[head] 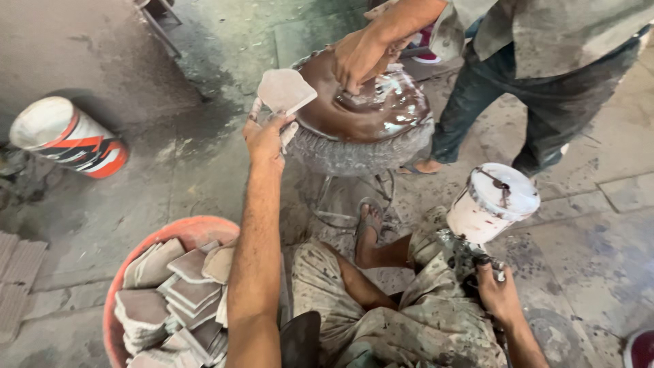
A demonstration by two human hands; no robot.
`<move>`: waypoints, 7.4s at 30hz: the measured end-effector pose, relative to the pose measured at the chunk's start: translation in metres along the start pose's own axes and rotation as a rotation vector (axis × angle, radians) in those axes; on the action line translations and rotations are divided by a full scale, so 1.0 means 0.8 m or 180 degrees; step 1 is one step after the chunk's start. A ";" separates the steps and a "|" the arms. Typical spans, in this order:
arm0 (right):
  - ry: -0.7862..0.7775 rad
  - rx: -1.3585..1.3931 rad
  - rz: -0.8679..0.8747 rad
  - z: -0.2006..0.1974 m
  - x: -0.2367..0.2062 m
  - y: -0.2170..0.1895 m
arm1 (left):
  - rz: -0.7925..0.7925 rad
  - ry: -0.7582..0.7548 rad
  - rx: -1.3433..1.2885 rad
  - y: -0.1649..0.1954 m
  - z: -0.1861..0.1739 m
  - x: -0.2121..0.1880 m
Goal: The person repeatedly picks small tiles from a red basin, places them on a rotating stand, and sprays them with a paint gun. A coworker assists by flipping the tiles to coat both sides. The person continues this cycle throughout the clip.
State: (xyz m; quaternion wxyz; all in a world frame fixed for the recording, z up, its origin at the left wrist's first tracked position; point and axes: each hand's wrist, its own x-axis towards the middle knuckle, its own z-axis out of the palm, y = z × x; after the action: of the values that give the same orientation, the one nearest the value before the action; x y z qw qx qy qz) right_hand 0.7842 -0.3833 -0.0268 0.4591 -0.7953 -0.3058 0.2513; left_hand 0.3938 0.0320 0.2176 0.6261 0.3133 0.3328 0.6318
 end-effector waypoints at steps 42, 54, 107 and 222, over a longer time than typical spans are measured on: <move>0.0920 0.0679 -0.0548 -0.120 0.019 -0.235 | 0.2621 -0.0125 0.4954 -0.048 -0.063 0.020; 0.0288 0.1422 -0.0869 -0.103 -0.046 -0.372 | 0.1726 -0.0593 0.5053 0.033 -0.060 -0.032; 0.0989 -0.0060 -0.0671 -0.088 -0.077 -0.277 | 0.2055 -0.0973 0.6257 -0.036 -0.103 0.010; 0.0091 0.0156 -0.0394 0.053 0.012 -0.054 | 0.1824 0.0116 -0.0560 0.154 -0.039 0.045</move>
State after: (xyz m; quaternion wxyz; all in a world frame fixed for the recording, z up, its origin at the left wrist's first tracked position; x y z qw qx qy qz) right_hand 0.7507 -0.3354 -0.0088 0.4975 -0.7669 -0.3416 0.2184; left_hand 0.2956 0.0675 0.2990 0.4409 0.3276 0.1860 0.8147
